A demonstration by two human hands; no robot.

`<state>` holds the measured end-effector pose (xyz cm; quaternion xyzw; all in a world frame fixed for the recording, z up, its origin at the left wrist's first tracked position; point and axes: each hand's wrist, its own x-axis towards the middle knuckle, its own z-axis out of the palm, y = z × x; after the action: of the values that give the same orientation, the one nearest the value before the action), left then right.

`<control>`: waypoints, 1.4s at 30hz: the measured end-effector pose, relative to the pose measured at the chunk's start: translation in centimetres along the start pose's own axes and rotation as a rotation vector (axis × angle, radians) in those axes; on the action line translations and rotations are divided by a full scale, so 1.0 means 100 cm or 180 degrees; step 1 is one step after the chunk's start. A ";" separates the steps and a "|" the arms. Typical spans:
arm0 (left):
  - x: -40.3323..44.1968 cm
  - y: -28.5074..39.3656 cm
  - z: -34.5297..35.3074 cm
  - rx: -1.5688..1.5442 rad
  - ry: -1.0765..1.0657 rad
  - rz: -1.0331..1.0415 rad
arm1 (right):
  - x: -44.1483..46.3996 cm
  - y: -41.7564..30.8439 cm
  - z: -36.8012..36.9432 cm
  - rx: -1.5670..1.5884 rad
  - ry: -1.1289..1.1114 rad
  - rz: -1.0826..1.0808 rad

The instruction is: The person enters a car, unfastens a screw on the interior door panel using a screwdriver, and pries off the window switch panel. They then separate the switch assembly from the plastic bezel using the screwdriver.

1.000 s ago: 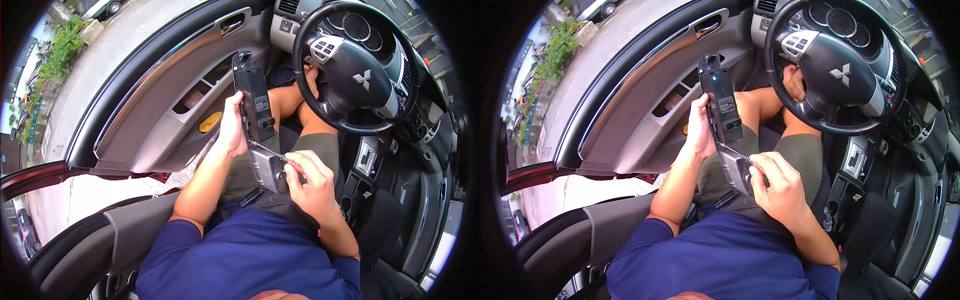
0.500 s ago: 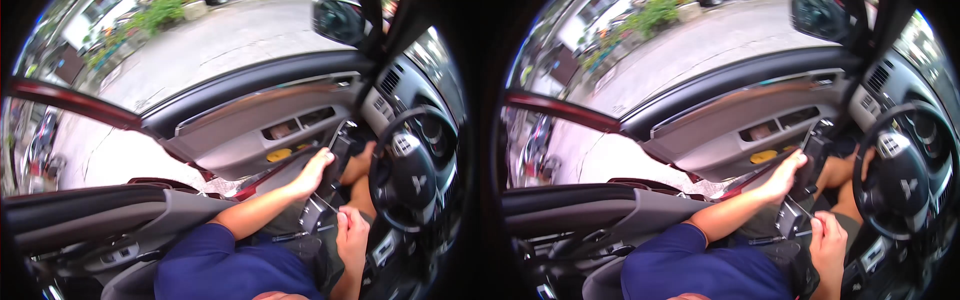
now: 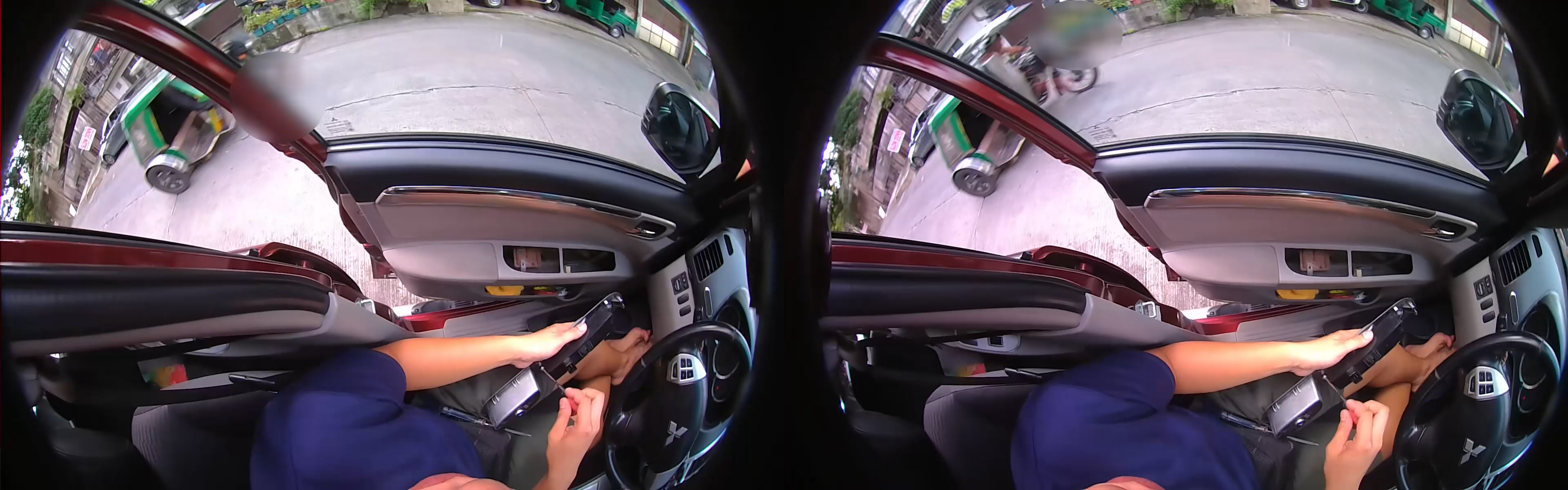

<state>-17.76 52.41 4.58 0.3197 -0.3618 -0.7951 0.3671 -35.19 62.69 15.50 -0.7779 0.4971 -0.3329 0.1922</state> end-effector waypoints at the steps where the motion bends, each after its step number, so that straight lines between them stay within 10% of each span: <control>1: 0.001 -0.003 -0.004 -0.0130 -0.0125 -0.0137 | 0.003 -0.002 0.002 0.0153 0.0022 0.0096; 6: -0.004 -0.027 -0.014 -0.0608 -0.0354 0.0086 | -0.005 0.019 -0.006 -0.0234 -0.0887 0.1401; 11: -0.021 -0.011 -0.004 -0.0535 -0.0133 0.0096 | -0.009 0.005 -0.001 0.0555 -0.0228 0.0173; 15: -0.008 -0.026 0.002 -0.0245 0.0103 0.0519 | -0.016 -0.003 -0.005 0.0559 -0.0186 0.1539; 21: -0.017 -0.012 0.022 -0.0429 0.0114 0.0253 | -0.028 -0.001 -0.011 0.0613 0.0242 0.0823; 26: -0.017 -0.015 0.024 -0.0267 0.0224 0.0167 | -0.029 0.006 -0.022 -0.0324 -0.0690 0.1740; 42: -0.011 -0.029 0.025 -0.0064 0.0387 0.0697 | -0.017 0.000 0.059 -0.0365 0.0029 0.1757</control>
<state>-20.14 55.49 3.77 0.3222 -0.3636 -0.7330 0.4761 -31.50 64.07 10.75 -0.6212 0.7091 -0.2428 0.2289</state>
